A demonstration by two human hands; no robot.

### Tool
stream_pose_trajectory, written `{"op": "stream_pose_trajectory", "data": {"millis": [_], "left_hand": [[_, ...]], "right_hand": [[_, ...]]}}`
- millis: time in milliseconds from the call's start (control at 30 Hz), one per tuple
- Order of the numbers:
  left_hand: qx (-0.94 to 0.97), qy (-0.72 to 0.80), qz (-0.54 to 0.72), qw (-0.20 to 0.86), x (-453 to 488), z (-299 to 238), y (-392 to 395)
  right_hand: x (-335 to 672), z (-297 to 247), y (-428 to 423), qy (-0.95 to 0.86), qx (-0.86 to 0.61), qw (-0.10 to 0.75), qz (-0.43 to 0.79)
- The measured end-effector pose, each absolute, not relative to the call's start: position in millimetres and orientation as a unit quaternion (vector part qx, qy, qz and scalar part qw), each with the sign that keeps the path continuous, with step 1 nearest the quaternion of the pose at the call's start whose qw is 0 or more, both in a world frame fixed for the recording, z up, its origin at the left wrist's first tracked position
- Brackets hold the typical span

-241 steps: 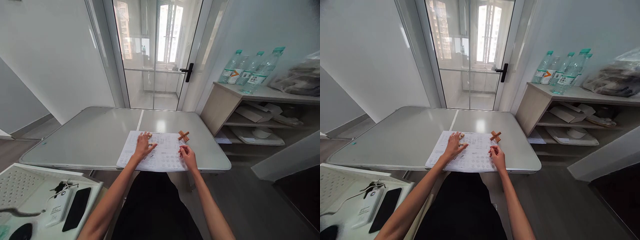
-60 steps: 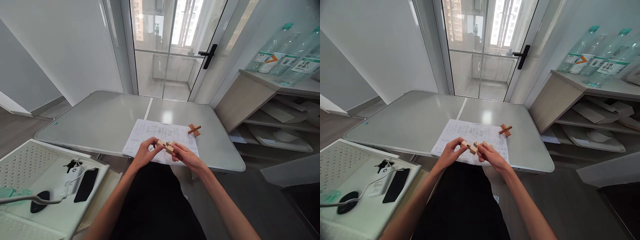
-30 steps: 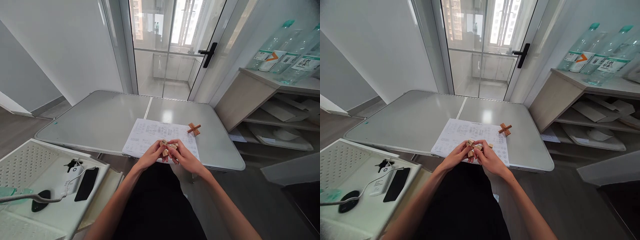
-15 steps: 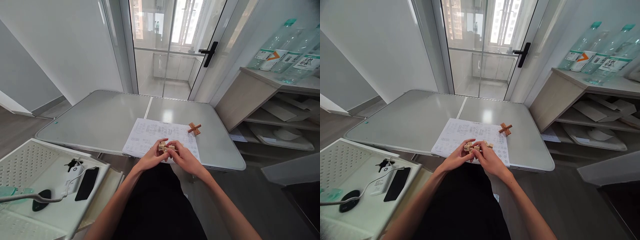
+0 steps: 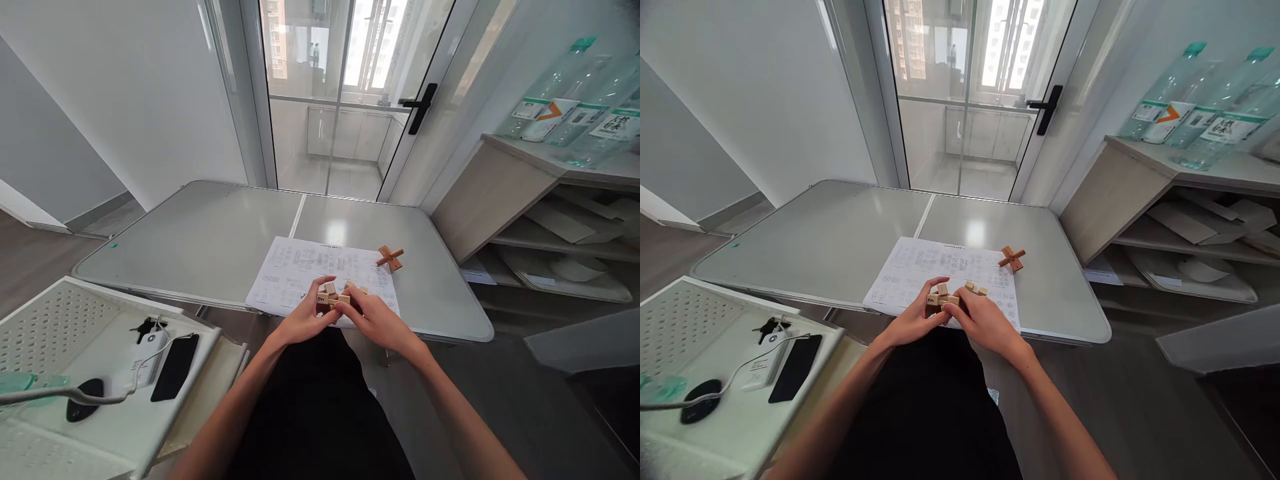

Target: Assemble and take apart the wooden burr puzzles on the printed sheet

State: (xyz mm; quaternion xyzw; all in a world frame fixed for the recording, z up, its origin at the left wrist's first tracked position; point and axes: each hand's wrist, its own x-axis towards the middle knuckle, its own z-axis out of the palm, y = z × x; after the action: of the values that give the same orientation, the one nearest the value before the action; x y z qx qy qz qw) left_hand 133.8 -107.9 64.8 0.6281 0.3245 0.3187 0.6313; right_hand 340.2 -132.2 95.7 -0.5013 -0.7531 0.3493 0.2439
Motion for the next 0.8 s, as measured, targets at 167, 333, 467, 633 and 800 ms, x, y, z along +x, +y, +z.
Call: {"op": "stream_pose_trajectory", "data": {"millis": [167, 333, 467, 633, 800], "left_hand": [[0.635, 0.319, 0.310, 0.631, 133.9, 63.7, -109.9], [0.650, 0.304, 0.323, 0.617, 134.7, 63.9, -111.5], [0.650, 0.305, 0.342, 0.606, 134.0, 63.1, -111.9], [0.657, 0.300, 0.342, 0.602, 131.7, 59.4, -110.6], [0.652, 0.289, 0.344, 0.611, 129.9, 58.1, -110.7]], "right_hand": [[343.1, 93.2, -131.9, -0.759, -0.499, 0.237, 0.344], [344.3, 88.7, -131.6, -0.752, -0.500, 0.242, 0.355], [343.8, 89.5, -131.3, -0.746, -0.499, 0.253, 0.361], [345.2, 90.8, -130.9, -0.746, -0.503, 0.255, 0.355], [346.0, 91.6, -130.9, -0.746, -0.501, 0.254, 0.357]]}}
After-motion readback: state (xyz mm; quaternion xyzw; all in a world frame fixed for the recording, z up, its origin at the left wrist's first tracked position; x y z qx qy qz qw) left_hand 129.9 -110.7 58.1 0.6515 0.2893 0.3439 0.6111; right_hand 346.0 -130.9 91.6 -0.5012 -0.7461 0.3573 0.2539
